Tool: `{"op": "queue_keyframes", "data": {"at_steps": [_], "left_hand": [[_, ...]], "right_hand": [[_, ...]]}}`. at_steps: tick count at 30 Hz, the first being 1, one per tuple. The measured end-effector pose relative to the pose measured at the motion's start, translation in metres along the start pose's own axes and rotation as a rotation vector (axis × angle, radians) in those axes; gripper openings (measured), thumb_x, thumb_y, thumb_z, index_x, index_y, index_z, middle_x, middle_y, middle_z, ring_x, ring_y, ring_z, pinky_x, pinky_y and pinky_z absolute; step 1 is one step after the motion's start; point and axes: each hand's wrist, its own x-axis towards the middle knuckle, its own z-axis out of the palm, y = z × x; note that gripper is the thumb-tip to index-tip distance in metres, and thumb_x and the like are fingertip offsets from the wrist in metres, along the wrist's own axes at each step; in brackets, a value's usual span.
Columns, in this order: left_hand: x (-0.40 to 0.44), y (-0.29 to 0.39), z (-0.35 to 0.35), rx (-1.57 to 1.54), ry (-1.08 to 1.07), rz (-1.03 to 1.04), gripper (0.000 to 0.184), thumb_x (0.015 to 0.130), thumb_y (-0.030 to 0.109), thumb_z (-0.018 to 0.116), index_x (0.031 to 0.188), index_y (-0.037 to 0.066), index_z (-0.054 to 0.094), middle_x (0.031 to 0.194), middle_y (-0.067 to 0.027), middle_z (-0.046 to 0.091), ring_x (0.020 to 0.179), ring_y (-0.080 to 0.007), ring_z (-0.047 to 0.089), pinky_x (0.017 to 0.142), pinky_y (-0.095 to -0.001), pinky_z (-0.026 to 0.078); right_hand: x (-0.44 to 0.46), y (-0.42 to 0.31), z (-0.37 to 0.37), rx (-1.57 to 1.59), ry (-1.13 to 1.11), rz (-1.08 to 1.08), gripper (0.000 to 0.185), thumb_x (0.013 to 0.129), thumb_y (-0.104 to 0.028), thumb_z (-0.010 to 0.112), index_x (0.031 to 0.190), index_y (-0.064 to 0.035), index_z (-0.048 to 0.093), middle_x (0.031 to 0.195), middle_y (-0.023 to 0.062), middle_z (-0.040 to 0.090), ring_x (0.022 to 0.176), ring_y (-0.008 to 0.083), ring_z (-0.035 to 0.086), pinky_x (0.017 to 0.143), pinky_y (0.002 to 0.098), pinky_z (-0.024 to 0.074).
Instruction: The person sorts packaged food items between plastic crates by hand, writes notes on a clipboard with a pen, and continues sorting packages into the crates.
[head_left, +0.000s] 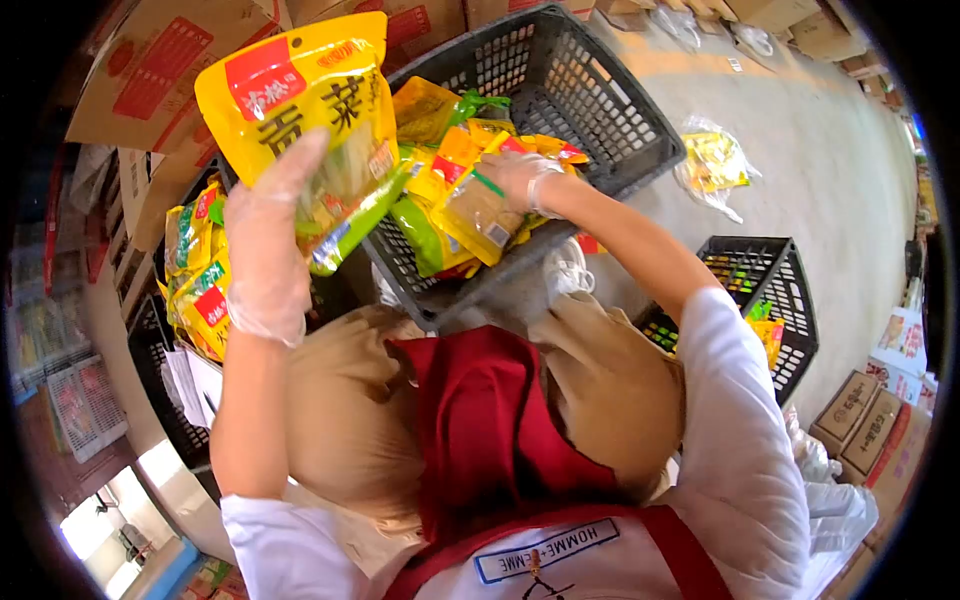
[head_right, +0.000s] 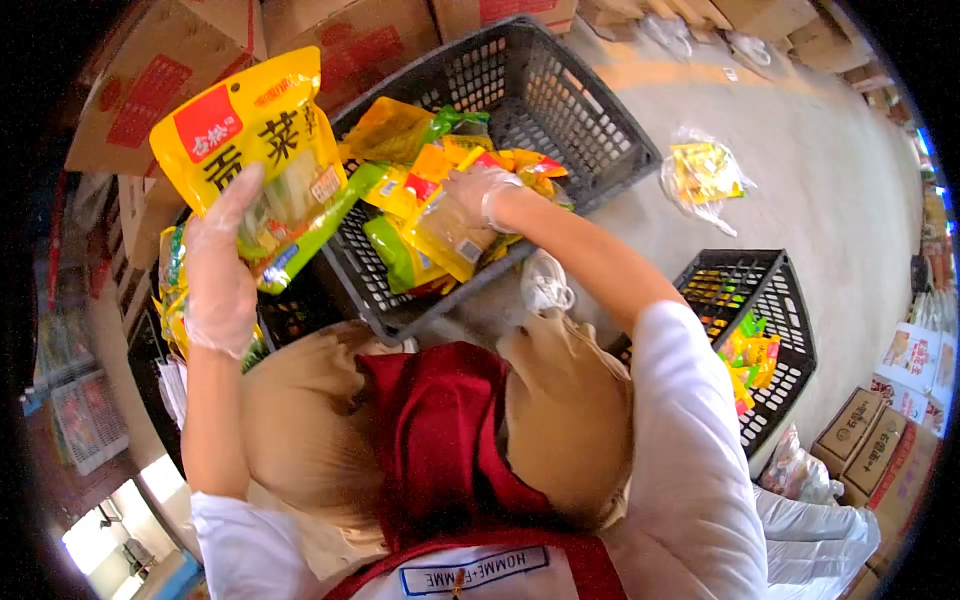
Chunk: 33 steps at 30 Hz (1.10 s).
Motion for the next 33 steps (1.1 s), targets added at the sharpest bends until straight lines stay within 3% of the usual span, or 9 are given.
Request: {"op": "queue_keyframes", "data": {"at_steps": [4,7,8,12,17,21,25,31,33], "left_hand": [[0.014,-0.005,-0.006,-0.081,0.027,-0.043,0.033,0.076,0.012,0.069,0.104,-0.002,0.061,0.098,-0.0070,0.065,0.087,-0.0130,0.060,0.082,-0.0280,0.046],[0.024,-0.012,-0.018,-0.076,0.065,-0.105,0.032,0.076,0.011,0.070,0.104,-0.002,0.060,0.099,-0.0067,0.064,0.087,-0.0128,0.060,0.082,-0.0285,0.046],[0.027,-0.013,-0.022,-0.052,0.070,-0.094,0.032,0.077,0.011,0.069,0.104,-0.002,0.060,0.100,-0.0066,0.064,0.087,-0.0123,0.060,0.081,-0.0277,0.046],[0.031,-0.013,-0.029,-0.073,0.058,-0.117,0.032,0.077,0.012,0.068,0.105,-0.002,0.060,0.099,-0.0064,0.064,0.086,-0.0128,0.060,0.080,-0.0270,0.046],[0.020,-0.005,-0.017,-0.057,-0.027,-0.112,0.031,0.079,0.014,0.066,0.105,-0.003,0.060,0.099,-0.0060,0.064,0.085,-0.0130,0.060,0.079,-0.0269,0.045],[0.009,-0.009,-0.013,-0.009,-0.088,-0.089,0.031,0.079,0.015,0.066,0.104,-0.002,0.061,0.100,-0.0058,0.064,0.085,-0.0121,0.059,0.079,-0.0260,0.045],[0.002,-0.012,-0.012,-0.038,-0.146,-0.070,0.031,0.079,0.016,0.066,0.104,-0.002,0.061,0.099,-0.0042,0.064,0.085,-0.0113,0.059,0.079,-0.0259,0.045],[0.004,-0.013,-0.011,-0.101,-0.129,-0.073,0.028,0.080,0.015,0.065,0.103,-0.001,0.062,0.097,-0.0043,0.064,0.085,-0.0117,0.059,0.078,-0.0258,0.045],[0.006,-0.013,-0.011,-0.128,-0.127,-0.127,0.029,0.080,0.016,0.065,0.103,-0.001,0.062,0.097,-0.0046,0.064,0.085,-0.0116,0.059,0.078,-0.0260,0.045]], "right_hand": [[0.070,0.005,0.044,-0.321,-0.097,0.042,0.088,0.071,-0.026,0.071,0.140,-0.0058,0.022,0.137,0.0089,0.040,0.130,0.0287,0.031,0.102,0.0505,0.0268],[0.083,0.002,0.061,-0.431,-0.144,0.049,0.089,0.067,-0.029,0.074,0.136,0.0000,0.027,0.133,0.0118,0.043,0.124,0.0289,0.039,0.103,0.0477,0.0256],[0.063,-0.014,0.016,-0.430,-0.299,0.010,0.072,0.070,-0.026,0.070,0.128,0.0039,0.039,0.120,0.0132,0.054,0.111,0.0286,0.052,0.098,0.0426,0.0336],[0.046,0.001,0.027,-0.295,-0.278,0.100,0.045,0.075,-0.020,0.062,0.115,-0.0005,0.053,0.103,0.0109,0.063,0.097,0.0289,0.059,0.089,0.0408,0.0404],[-0.044,0.008,-0.002,0.030,0.192,0.147,0.018,0.080,-0.019,0.056,0.095,-0.0084,0.059,0.075,0.0134,0.063,0.069,0.0311,0.061,0.066,0.0415,0.0484],[-0.177,-0.001,-0.075,0.248,0.841,0.594,0.028,0.082,-0.031,0.063,0.095,-0.0064,0.066,0.077,0.0122,0.064,0.067,0.0223,0.061,0.066,0.0349,0.0478],[-0.324,-0.022,-0.114,0.884,1.236,0.963,0.028,0.081,-0.019,0.066,0.100,0.0016,0.062,0.095,0.0060,0.063,0.083,0.0148,0.060,0.075,0.0270,0.0480],[-0.539,0.003,-0.006,0.960,0.612,1.335,0.043,0.081,-0.018,0.066,0.116,0.0030,0.053,0.098,0.0047,0.062,0.084,0.0135,0.060,0.073,0.0263,0.0485],[-0.502,-0.012,-0.017,0.033,0.016,1.548,0.044,0.083,-0.017,0.065,0.119,0.0032,0.051,0.101,0.0082,0.062,0.087,0.0154,0.060,0.077,0.0268,0.0484]]}}
